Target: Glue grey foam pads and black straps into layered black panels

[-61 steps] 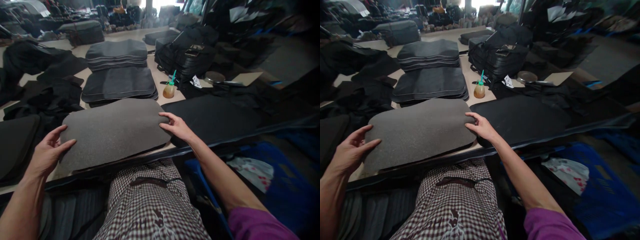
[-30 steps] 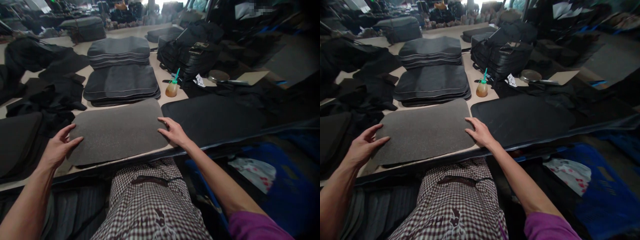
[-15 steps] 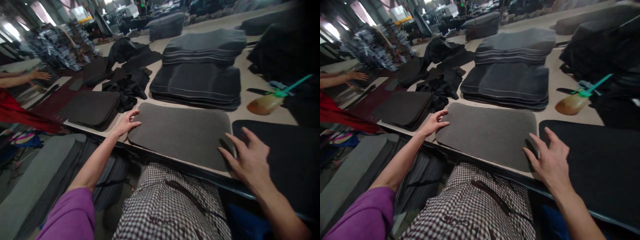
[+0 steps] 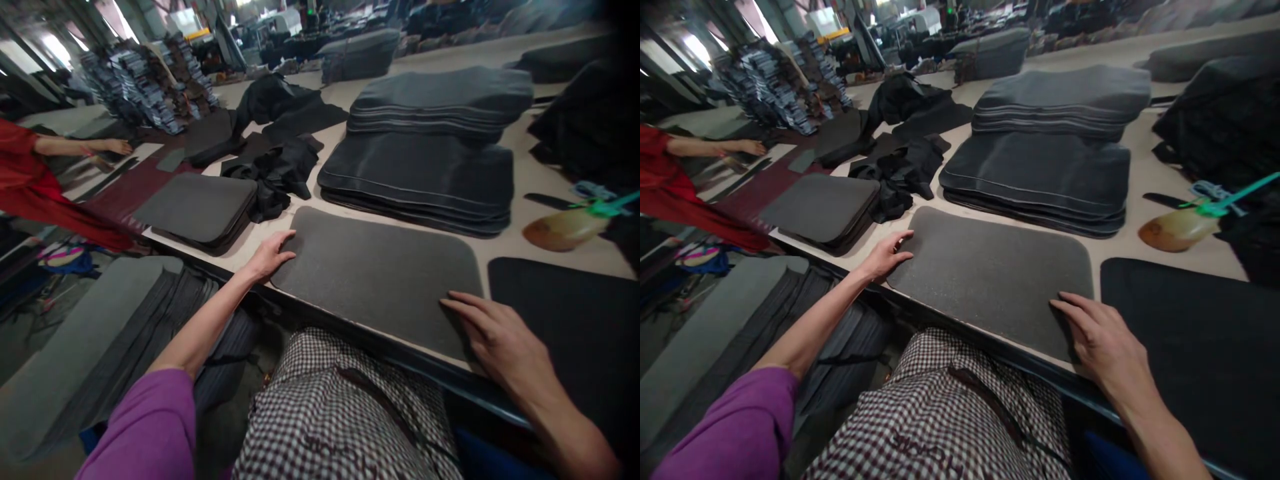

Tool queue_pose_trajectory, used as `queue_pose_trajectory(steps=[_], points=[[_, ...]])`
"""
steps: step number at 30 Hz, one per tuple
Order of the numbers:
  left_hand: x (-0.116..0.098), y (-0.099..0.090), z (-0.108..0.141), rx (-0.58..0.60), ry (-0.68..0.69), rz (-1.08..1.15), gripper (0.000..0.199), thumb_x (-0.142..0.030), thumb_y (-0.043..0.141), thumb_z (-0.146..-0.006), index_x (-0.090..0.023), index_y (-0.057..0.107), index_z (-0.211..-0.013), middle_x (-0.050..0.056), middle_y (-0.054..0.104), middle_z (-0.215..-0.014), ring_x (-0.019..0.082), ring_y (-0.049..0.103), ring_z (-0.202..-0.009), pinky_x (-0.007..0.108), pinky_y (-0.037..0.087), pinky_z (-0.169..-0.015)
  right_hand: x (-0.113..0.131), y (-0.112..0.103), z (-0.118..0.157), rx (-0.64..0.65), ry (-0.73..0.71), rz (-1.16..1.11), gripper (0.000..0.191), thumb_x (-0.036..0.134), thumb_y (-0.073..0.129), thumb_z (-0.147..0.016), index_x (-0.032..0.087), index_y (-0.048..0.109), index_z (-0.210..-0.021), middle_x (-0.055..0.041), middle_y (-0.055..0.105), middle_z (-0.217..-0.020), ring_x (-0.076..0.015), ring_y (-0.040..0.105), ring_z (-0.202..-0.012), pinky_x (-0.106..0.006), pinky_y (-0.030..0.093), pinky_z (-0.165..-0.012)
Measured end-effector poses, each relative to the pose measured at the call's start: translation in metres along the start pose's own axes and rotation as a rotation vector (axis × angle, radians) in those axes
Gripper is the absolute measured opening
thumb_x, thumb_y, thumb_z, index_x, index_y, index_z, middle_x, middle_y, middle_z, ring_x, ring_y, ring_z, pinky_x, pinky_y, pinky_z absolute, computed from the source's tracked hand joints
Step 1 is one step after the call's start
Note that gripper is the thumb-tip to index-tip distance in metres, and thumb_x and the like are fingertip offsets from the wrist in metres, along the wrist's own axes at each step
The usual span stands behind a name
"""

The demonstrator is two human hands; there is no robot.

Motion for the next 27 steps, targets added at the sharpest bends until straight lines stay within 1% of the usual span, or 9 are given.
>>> queue_pose_trajectory(steps=[5, 9, 12, 14, 16, 19, 22, 25, 27], points=[[-0.003, -0.001, 0.002, -0.017, 0.026, -0.055, 0.057, -0.023, 0.075, -0.087, -0.019, 0.056, -0.14, 0.014, 0.062, -0.139, 0.026, 0.059, -0.127, 0.044, 0.049, -0.108, -0.004, 0.001, 0.0, 0.013, -0.014, 0.021, 0.039, 0.033, 0.04, -0.099, 0.028, 0.071, -0.122, -0.0082, 0.068, -0.128, -0.0343, 0.062, -0.107, -0.053, 0.056, -0.087], [-0.006, 0.003, 0.008, -0.018, 0.061, -0.152, 0.049, -0.027, 0.067, -0.093, -0.019, 0.056, -0.139, 0.014, 0.061, -0.137, 0.026, 0.057, -0.128, 0.045, 0.048, -0.109, -0.004, 0.002, 0.0, 0.041, -0.02, 0.082, 0.04, 0.03, 0.039, -0.099, 0.028, 0.07, -0.124, -0.007, 0.068, -0.13, -0.0324, 0.063, -0.107, -0.049, 0.057, -0.085], [-0.012, 0.011, 0.017, -0.061, 0.054, -0.356, 0.04, -0.03, 0.057, -0.098, -0.02, 0.059, -0.137, 0.017, 0.05, -0.15, 0.03, 0.047, -0.138, 0.051, 0.043, -0.113, 0.003, -0.001, -0.001, 0.047, -0.001, 0.113, 0.038, 0.035, 0.039, -0.102, 0.027, 0.07, -0.122, -0.0061, 0.068, -0.13, -0.0301, 0.064, -0.107, -0.046, 0.058, -0.086], [-0.014, 0.019, 0.023, -0.087, 0.033, -0.495, 0.038, -0.029, 0.05, -0.101, -0.023, 0.059, -0.137, 0.017, 0.039, -0.16, 0.033, 0.039, -0.147, 0.056, 0.039, -0.115, 0.009, -0.004, -0.002, 0.037, 0.0, 0.118, 0.038, 0.042, 0.041, -0.103, 0.026, 0.07, -0.122, -0.007, 0.068, -0.131, -0.03, 0.063, -0.111, -0.047, 0.057, -0.092], [-0.016, 0.024, 0.026, -0.099, 0.016, -0.586, 0.04, -0.028, 0.046, -0.102, -0.025, 0.057, -0.14, 0.017, 0.033, -0.165, 0.034, 0.032, -0.151, 0.059, 0.036, -0.115, 0.013, -0.005, -0.003, 0.032, -0.006, 0.131, 0.042, 0.048, 0.041, -0.104, 0.024, 0.069, -0.123, -0.0084, 0.067, -0.132, -0.0308, 0.062, -0.115, -0.049, 0.055, -0.097], [-0.017, 0.026, 0.027, -0.096, 0.006, -0.631, 0.041, -0.028, 0.044, -0.102, -0.026, 0.056, -0.141, 0.016, 0.035, -0.165, 0.034, 0.032, -0.153, 0.059, 0.034, -0.117, 0.016, -0.004, -0.003, 0.025, -0.012, 0.147, 0.046, 0.051, 0.038, -0.105, 0.021, 0.069, -0.122, -0.0099, 0.066, -0.132, -0.0311, 0.062, -0.115, -0.05, 0.055, -0.099], [-0.021, 0.021, 0.022, -0.09, -0.051, -0.624, 0.043, -0.029, 0.044, -0.102, -0.024, 0.053, -0.144, 0.018, 0.038, -0.163, 0.034, 0.035, -0.151, 0.06, 0.033, -0.117, 0.015, -0.002, -0.002, 0.028, -0.003, 0.153, 0.047, 0.051, 0.036, -0.106, 0.021, 0.068, -0.124, -0.0098, 0.065, -0.134, -0.0311, 0.061, -0.115, -0.05, 0.055, -0.098], [-0.039, 0.021, 0.01, -0.101, -0.067, -0.566, 0.048, -0.033, 0.043, -0.103, -0.019, 0.046, -0.149, 0.021, 0.034, -0.164, 0.035, 0.031, -0.153, 0.061, 0.031, -0.119, 0.013, -0.001, -0.001, 0.037, 0.008, 0.136, 0.046, 0.051, 0.037, -0.106, 0.022, 0.068, -0.124, -0.0095, 0.065, -0.135, -0.0317, 0.061, -0.117, -0.051, 0.054, -0.1], [-0.063, 0.034, -0.002, -0.046, 0.004, -0.469, 0.053, -0.04, 0.041, -0.104, -0.019, 0.041, -0.153, 0.02, 0.031, -0.166, 0.033, 0.026, -0.156, 0.059, 0.029, -0.122, 0.013, 0.0, -0.001, 0.036, 0.011, 0.124, 0.045, 0.05, 0.038, -0.106, 0.022, 0.068, -0.124, -0.0099, 0.065, -0.135, -0.0319, 0.061, -0.117, -0.051, 0.054, -0.1]])
Point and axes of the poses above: each hand's wrist, its own z-axis away from the middle knuckle, its own y-axis out of the palm, x = y × z, the point moved 2 cm from there along -z, towards the middle knuckle
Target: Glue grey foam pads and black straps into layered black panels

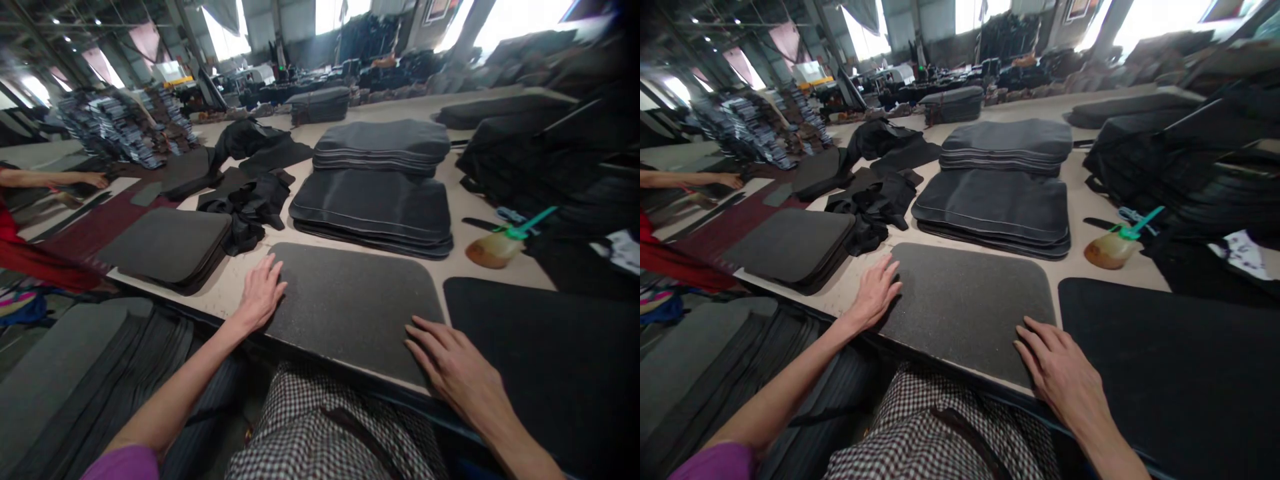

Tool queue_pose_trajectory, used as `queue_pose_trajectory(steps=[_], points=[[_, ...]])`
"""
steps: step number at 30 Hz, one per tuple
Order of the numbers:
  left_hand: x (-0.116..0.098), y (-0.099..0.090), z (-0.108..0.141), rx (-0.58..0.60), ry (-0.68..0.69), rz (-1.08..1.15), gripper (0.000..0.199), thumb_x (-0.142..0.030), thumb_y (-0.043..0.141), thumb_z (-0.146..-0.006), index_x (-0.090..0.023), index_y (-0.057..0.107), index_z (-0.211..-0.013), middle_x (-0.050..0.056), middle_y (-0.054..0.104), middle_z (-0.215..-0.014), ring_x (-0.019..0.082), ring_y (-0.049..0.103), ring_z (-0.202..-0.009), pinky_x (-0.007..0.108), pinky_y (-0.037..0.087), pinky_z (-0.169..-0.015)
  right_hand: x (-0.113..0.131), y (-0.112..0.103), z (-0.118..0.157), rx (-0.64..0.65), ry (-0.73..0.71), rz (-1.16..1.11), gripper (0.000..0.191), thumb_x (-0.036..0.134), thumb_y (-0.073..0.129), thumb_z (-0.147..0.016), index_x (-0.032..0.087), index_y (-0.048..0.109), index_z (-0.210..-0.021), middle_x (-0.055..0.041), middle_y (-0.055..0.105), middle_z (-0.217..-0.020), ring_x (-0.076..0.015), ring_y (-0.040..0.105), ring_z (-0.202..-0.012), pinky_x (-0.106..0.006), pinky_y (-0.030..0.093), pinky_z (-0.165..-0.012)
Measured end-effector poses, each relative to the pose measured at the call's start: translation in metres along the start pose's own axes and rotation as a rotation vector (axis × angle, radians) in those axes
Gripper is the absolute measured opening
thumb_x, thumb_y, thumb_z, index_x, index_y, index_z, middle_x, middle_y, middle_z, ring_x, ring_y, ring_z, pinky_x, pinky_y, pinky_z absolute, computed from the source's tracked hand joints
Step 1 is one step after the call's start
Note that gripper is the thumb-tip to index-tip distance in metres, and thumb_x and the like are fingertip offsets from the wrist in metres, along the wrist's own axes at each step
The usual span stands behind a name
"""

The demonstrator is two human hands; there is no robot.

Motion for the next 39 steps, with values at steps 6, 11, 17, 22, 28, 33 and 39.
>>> queue_pose_trajectory(steps=[6, 11, 17, 22, 28, 33, 39], points=[[-0.107, 0.049, -0.049, 0.334, 0.36, 0.295, 0.075, -0.067, 0.033, -0.1, -0.023, 0.028, -0.161, 0.013, 0.028, -0.169, 0.026, 0.022, -0.158, 0.054, 0.025, -0.126, -0.003, 0.005, 0.002, -0.005, 0.017, 0.008, 0.049, 0.055, 0.035, -0.105, 0.024, 0.068, -0.123, -0.0096, 0.064, -0.136, -0.0327, 0.062, -0.117, -0.053, 0.054, -0.1], [-0.106, 0.079, -0.078, 0.315, 0.31, 0.076, 0.087, -0.075, 0.024, -0.097, -0.017, 0.03, -0.161, 0.013, 0.025, -0.17, 0.026, 0.018, -0.159, 0.055, 0.018, -0.128, -0.007, 0.008, 0.005, 0.021, 0.013, 0.027, 0.054, 0.059, 0.032, -0.105, 0.025, 0.067, -0.127, -0.0075, 0.064, -0.137, -0.0314, 0.061, -0.118, -0.052, 0.055, -0.1], [-0.032, 0.058, -0.065, 0.243, 0.028, -0.174, 0.092, -0.075, 0.015, -0.097, -0.011, 0.029, -0.161, 0.015, 0.023, -0.17, 0.028, 0.019, -0.159, 0.048, 0.021, -0.127, -0.009, 0.01, 0.006, 0.024, 0.039, 0.018, 0.057, 0.061, 0.028, -0.105, 0.025, 0.066, -0.127, -0.0068, 0.063, -0.138, -0.0313, 0.061, -0.119, -0.052, 0.054, -0.101], [0.006, 0.048, -0.045, 0.176, -0.269, -0.279, 0.098, -0.076, 0.022, -0.096, -0.002, 0.031, -0.159, 0.024, 0.023, -0.168, 0.034, 0.021, -0.158, 0.048, 0.025, -0.126, -0.005, 0.008, 0.004, 0.01, 0.038, 0.012, 0.055, 0.059, 0.029, -0.106, 0.025, 0.067, -0.127, -0.0077, 0.063, -0.138, -0.0315, 0.062, -0.117, -0.051, 0.054, -0.1], [-0.007, 0.042, -0.027, 0.075, -0.295, -0.355, 0.094, -0.071, 0.025, -0.099, 0.003, 0.032, -0.156, 0.028, 0.021, -0.167, 0.038, 0.019, -0.158, 0.054, 0.023, -0.125, 0.012, -0.009, -0.001, -0.008, 0.072, 0.07, 0.04, 0.046, 0.04, -0.107, 0.022, 0.069, -0.122, -0.0074, 0.067, -0.133, -0.0289, 0.062, -0.112, -0.047, 0.058, -0.094], [-0.023, 0.042, 0.007, 0.117, 0.134, -0.3, 0.081, -0.067, 0.029, -0.101, -0.012, 0.029, -0.161, 0.015, 0.023, -0.17, 0.028, 0.023, -0.158, 0.05, 0.024, -0.126, 0.019, -0.015, -0.002, 0.018, 0.12, 0.075, 0.029, 0.035, 0.05, -0.106, 0.021, 0.068, -0.124, -0.0074, 0.065, -0.136, -0.0278, 0.061, -0.118, -0.045, 0.056, -0.099], [-0.003, 0.046, 0.03, 0.125, 0.109, -0.33, 0.081, -0.066, 0.025, -0.101, -0.01, 0.032, -0.16, 0.016, 0.025, -0.169, 0.03, 0.027, -0.156, 0.051, 0.029, -0.123, 0.022, -0.014, 0.005, -0.038, 0.172, -0.039, 0.028, 0.031, 0.052, -0.105, 0.023, 0.066, -0.127, -0.0076, 0.064, -0.139, -0.0278, 0.059, -0.123, -0.048, 0.053, -0.103]])
Point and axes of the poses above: each hand's wrist, its own z-axis away from the middle knuckle, its own y-axis out of the palm, x = y × z, the point moved 2 cm from there along -z, towards the middle knuckle
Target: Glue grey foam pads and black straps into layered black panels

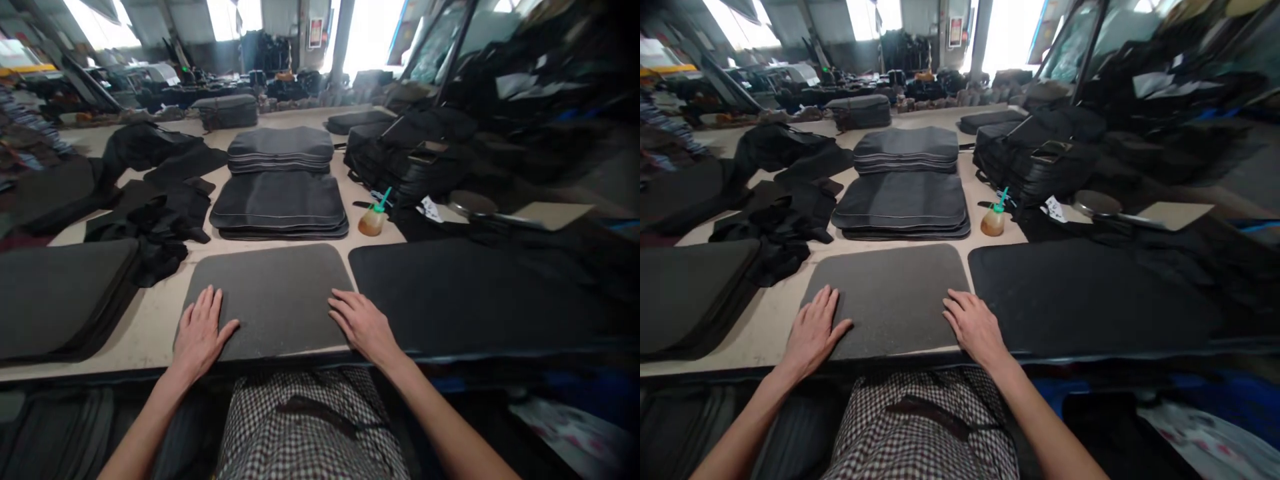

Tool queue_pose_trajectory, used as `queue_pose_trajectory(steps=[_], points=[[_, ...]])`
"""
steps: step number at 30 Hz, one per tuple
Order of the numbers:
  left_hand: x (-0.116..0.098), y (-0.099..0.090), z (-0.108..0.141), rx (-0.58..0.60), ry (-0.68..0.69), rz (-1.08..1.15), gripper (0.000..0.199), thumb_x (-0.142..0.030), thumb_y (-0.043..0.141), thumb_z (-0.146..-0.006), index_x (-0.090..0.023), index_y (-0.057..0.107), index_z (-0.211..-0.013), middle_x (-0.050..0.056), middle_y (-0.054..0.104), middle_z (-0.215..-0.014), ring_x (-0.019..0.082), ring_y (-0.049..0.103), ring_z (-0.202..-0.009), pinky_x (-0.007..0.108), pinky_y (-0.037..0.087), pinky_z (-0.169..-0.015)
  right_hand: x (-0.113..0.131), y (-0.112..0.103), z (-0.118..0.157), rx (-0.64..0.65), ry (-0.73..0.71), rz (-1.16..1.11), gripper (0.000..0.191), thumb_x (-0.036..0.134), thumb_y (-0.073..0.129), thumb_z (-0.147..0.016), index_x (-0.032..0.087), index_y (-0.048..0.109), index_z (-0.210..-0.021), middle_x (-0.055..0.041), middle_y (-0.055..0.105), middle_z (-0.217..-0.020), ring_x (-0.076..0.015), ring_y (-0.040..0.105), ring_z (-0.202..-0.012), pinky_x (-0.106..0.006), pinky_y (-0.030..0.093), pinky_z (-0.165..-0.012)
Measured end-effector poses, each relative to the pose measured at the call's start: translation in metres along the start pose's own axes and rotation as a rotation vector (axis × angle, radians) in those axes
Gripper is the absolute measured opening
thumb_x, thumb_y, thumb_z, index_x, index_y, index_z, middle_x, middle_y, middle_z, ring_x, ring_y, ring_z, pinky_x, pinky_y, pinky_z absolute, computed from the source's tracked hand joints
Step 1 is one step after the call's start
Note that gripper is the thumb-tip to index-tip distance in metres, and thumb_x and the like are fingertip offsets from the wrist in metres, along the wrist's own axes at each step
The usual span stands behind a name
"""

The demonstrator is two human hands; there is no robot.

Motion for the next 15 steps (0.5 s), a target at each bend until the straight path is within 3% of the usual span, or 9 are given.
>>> queue_pose_trajectory(steps=[4, 8, 11, 15], points=[[0.002, 0.005, 0.006, -0.044, 0.002, 0.007, 0.082, -0.067, 0.023, -0.1, -0.011, 0.033, -0.16, 0.016, 0.025, -0.169, 0.031, 0.027, -0.156, 0.051, 0.027, -0.123, -0.016, -0.009, -0.004, -0.029, 0.04, -0.26, 0.023, 0.027, 0.05, -0.104, 0.027, 0.07, -0.116, -0.0038, 0.068, -0.132, -0.0234, 0.061, -0.121, -0.043, 0.051, -0.105], [0.004, 0.01, 0.006, -0.068, 0.04, 0.02, 0.083, -0.066, 0.022, -0.099, -0.01, 0.034, -0.159, 0.017, 0.026, -0.169, 0.032, 0.027, -0.156, 0.053, 0.028, -0.122, -0.083, -0.025, -0.039, -0.282, 0.449, -0.415, 0.02, 0.039, 0.061, -0.094, 0.025, 0.07, -0.105, -0.0058, 0.07, -0.113, -0.0232, 0.068, -0.099, -0.04, 0.054, -0.094], [0.006, 0.013, 0.005, -0.073, 0.073, 0.006, 0.084, -0.065, 0.022, -0.099, -0.008, 0.035, -0.159, 0.019, 0.027, -0.168, 0.033, 0.026, -0.156, 0.054, 0.028, -0.121, -0.147, -0.028, -0.082, -0.433, 0.667, -0.373, 0.05, 0.043, 0.069, -0.081, 0.016, 0.06, -0.122, -0.0172, 0.061, -0.127, -0.0286, 0.066, -0.103, -0.047, 0.053, -0.097], [0.007, 0.016, 0.005, -0.112, 0.074, -0.025, 0.082, -0.064, 0.026, -0.098, -0.009, 0.037, -0.158, 0.017, 0.03, -0.167, 0.032, 0.029, -0.155, 0.053, 0.029, -0.121, -0.198, -0.019, -0.138, -0.503, 0.719, -0.378, 0.073, 0.04, 0.079, -0.064, 0.015, 0.053, -0.127, -0.0212, 0.056, -0.134, -0.0384, 0.052, -0.128, -0.055, 0.042, -0.11]])
Point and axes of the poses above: each hand's wrist, its own z-axis away from the middle knuckle, its own y-axis out of the palm, x = y × z, the point moved 2 cm from there along -z, towards the middle knuckle
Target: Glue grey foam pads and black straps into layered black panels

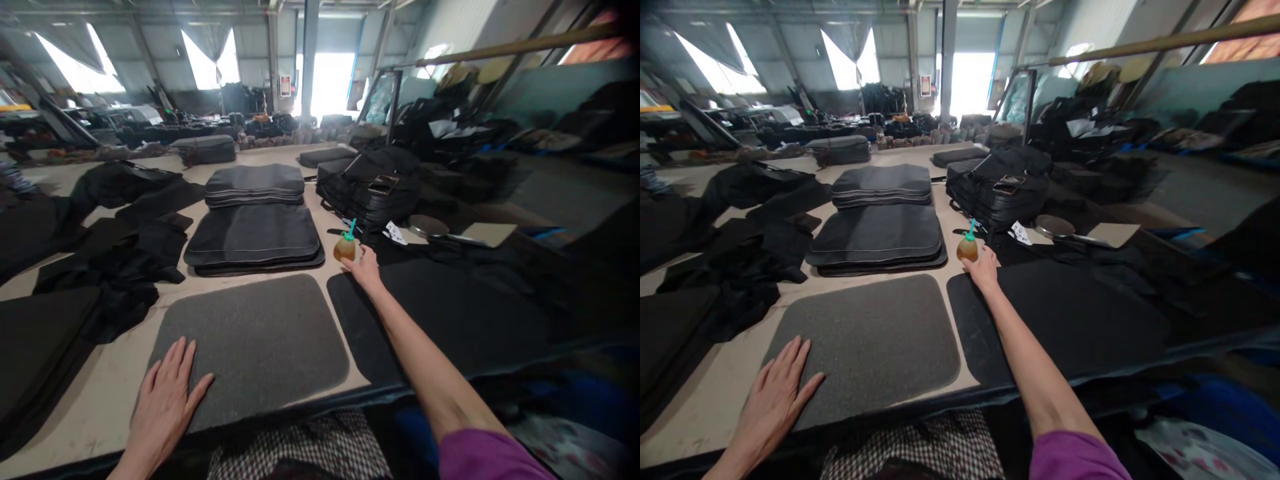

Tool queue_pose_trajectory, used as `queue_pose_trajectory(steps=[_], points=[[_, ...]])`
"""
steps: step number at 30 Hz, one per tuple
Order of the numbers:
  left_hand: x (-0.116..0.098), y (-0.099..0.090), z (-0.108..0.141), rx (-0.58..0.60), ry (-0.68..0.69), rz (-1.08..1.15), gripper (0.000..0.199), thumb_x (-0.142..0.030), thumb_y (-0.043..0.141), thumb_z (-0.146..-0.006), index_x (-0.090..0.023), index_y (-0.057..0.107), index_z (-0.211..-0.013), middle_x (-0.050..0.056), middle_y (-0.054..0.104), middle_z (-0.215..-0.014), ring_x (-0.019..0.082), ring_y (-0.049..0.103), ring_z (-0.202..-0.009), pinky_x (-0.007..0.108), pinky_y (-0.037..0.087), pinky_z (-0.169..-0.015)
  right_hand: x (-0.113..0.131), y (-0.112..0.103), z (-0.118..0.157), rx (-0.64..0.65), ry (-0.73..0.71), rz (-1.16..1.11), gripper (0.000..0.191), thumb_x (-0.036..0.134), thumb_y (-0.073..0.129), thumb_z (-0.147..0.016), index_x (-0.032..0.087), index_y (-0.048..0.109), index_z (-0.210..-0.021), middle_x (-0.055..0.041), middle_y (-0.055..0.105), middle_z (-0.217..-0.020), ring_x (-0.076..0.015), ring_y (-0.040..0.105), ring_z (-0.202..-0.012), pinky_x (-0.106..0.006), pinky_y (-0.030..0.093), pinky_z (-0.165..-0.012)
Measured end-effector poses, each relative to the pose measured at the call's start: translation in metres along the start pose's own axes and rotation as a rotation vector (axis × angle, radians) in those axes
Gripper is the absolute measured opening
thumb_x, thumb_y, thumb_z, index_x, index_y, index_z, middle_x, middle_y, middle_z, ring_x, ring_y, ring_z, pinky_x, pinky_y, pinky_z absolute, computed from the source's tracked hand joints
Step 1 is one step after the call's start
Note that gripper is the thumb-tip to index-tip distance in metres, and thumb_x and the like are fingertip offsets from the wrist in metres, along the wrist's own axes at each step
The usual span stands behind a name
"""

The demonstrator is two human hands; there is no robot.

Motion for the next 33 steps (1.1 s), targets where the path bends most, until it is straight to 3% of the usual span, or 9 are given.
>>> queue_pose_trajectory(steps=[5, 11, 13, 16, 19, 22, 26, 30, 33], points=[[0.0, -0.001, -0.004, -0.01, -0.021, -0.03, 0.075, -0.06, 0.036, -0.098, -0.016, 0.037, -0.159, 0.013, 0.032, -0.167, 0.03, 0.033, -0.154, 0.051, 0.033, -0.121, 0.006, 0.026, -0.018, -0.005, -0.021, -0.155, 0.068, 0.046, 0.081, -0.062, 0.021, 0.054, -0.119, -0.0134, 0.063, -0.119, -0.0339, 0.061, -0.11, -0.052, 0.05, -0.099], [0.002, -0.006, -0.008, 0.024, -0.048, -0.038, 0.074, -0.062, 0.041, -0.098, -0.02, 0.04, -0.158, 0.011, 0.034, -0.166, 0.028, 0.036, -0.153, 0.05, 0.036, -0.121, 0.018, 0.01, -0.002, 0.005, 0.019, -0.436, 0.071, 0.054, 0.075, -0.073, 0.022, 0.047, -0.129, -0.0093, 0.064, -0.116, -0.0273, 0.066, -0.101, -0.048, 0.057, -0.09], [0.001, -0.012, -0.01, 0.051, -0.059, -0.027, 0.072, -0.062, 0.04, -0.099, -0.019, 0.04, -0.157, 0.011, 0.034, -0.166, 0.028, 0.035, -0.153, 0.049, 0.036, -0.12, 0.033, -0.003, 0.01, 0.101, 0.004, -0.558, 0.069, 0.054, 0.07, -0.08, 0.026, 0.043, -0.137, -0.008, 0.064, -0.122, -0.0263, 0.068, -0.104, -0.046, 0.059, -0.087], [-0.007, -0.029, -0.015, 0.08, -0.089, 0.001, 0.069, -0.06, 0.039, -0.101, -0.018, 0.042, -0.157, 0.014, 0.031, -0.167, 0.03, 0.033, -0.154, 0.052, 0.035, -0.12, 0.066, -0.02, 0.035, 0.411, -0.028, -0.684, 0.072, 0.047, 0.079, -0.078, 0.033, 0.047, -0.141, -0.0068, 0.065, -0.129, -0.0277, 0.069, -0.108, -0.042, 0.061, -0.084], [-0.021, -0.05, -0.025, 0.109, -0.03, 0.09, 0.072, -0.063, 0.035, -0.102, -0.02, 0.035, -0.16, 0.013, 0.024, -0.17, 0.029, 0.026, -0.157, 0.05, 0.029, -0.123, 0.105, -0.022, 0.066, 0.626, -0.105, -0.534, 0.07, 0.044, 0.088, -0.071, 0.033, 0.061, -0.134, -0.0068, 0.069, -0.124, -0.0305, 0.069, -0.105, -0.041, 0.061, -0.082], [-0.031, -0.058, -0.037, 0.152, 0.073, 0.233, 0.075, -0.065, 0.029, -0.102, -0.019, 0.031, -0.161, 0.012, 0.026, -0.17, 0.026, 0.024, -0.157, 0.047, 0.025, -0.125, 0.147, 0.001, 0.103, 0.688, -0.197, -0.448, 0.065, 0.046, 0.09, -0.069, 0.031, 0.066, -0.128, -0.0061, 0.071, -0.119, -0.0324, 0.068, -0.105, -0.045, 0.059, -0.089], [-0.034, -0.048, -0.042, 0.144, 0.101, 0.337, 0.078, -0.07, 0.027, -0.1, -0.018, 0.035, -0.158, 0.013, 0.032, -0.168, 0.025, 0.026, -0.156, 0.046, 0.022, -0.126, 0.193, 0.05, 0.167, 0.815, -0.247, -0.485, 0.065, 0.048, 0.09, -0.067, 0.027, 0.063, -0.122, -0.0062, 0.072, -0.115, -0.0307, 0.069, -0.1, -0.043, 0.06, -0.087], [-0.033, -0.036, -0.036, 0.145, 0.07, 0.381, 0.08, -0.074, 0.03, -0.097, -0.021, 0.037, -0.157, 0.011, 0.048, -0.159, 0.027, 0.037, -0.151, 0.048, 0.022, -0.126, 0.222, 0.094, 0.223, 1.021, -0.301, -0.473, 0.057, 0.053, 0.08, -0.077, 0.025, 0.06, -0.122, -0.0049, 0.072, -0.111, -0.027, 0.069, -0.098, -0.038, 0.059, -0.084], [-0.033, -0.035, -0.032, 0.139, 0.043, 0.394, 0.077, -0.073, 0.031, -0.097, -0.024, 0.037, -0.157, 0.01, 0.049, -0.159, 0.028, 0.04, -0.148, 0.048, 0.021, -0.126, 0.234, 0.116, 0.245, 1.097, -0.377, -0.388, 0.053, 0.058, 0.07, -0.084, 0.026, 0.058, -0.125, -0.0037, 0.071, -0.109, -0.0257, 0.067, -0.097, -0.038, 0.057, -0.083]])
Point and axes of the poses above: each hand's wrist, its own z-axis away from the middle knuckle, its own y-axis out of the palm, x = y × z, the point moved 2 cm from there along -z, towards the middle knuckle
